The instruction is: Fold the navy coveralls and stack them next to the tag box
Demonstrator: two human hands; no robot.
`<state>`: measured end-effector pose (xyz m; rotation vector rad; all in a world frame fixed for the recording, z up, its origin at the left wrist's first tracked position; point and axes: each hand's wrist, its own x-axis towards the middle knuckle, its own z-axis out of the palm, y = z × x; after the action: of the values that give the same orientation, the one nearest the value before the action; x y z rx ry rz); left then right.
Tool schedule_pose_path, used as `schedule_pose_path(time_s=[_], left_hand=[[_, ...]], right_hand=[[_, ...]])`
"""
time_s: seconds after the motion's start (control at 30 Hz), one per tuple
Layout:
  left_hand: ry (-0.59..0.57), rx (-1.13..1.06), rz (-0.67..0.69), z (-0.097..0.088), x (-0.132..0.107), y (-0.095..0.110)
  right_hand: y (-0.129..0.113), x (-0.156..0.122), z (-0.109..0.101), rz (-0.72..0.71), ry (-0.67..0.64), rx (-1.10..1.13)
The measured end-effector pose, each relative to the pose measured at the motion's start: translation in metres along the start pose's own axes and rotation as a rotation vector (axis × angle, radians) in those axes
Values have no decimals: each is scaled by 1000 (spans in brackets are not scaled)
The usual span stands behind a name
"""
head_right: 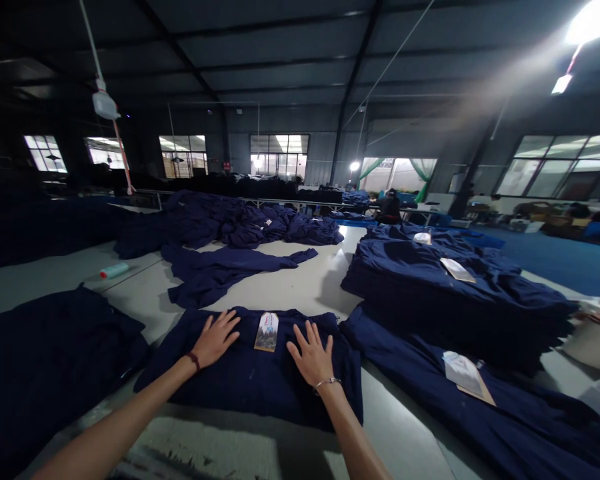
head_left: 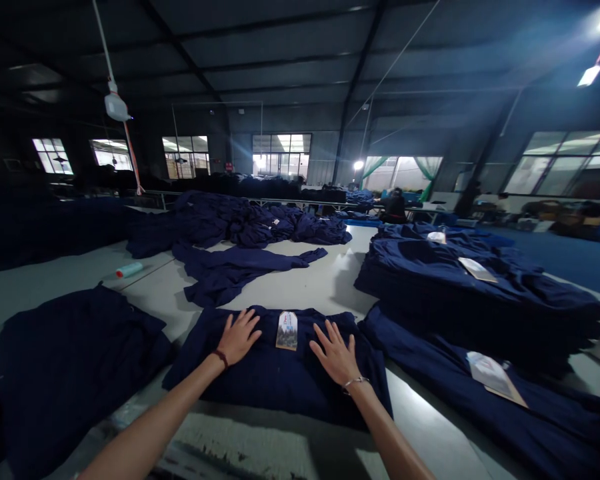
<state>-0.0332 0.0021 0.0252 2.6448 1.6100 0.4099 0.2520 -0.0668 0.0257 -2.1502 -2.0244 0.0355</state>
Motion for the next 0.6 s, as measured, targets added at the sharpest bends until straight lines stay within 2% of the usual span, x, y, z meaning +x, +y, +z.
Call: schedule_pose_path(time_s=[0.1, 0.2, 0.33, 0.43, 0.6], left_hand=[[-28, -53, 192, -1, 8, 28], [-105, -64, 227, 6, 14, 42], [-201, -84, 199, 23, 14, 41], [-181, -88, 205, 30, 11, 38], [-151, -123, 206, 31, 9, 37]], right_hand=[[-24, 4, -5, -161, 24, 27], [-37, 7, 2, -220, -44, 39], [-36, 7, 19, -149, -169, 61], [-34, 8, 26, -146, -172, 53], [-34, 7, 25, -144, -163, 63]])
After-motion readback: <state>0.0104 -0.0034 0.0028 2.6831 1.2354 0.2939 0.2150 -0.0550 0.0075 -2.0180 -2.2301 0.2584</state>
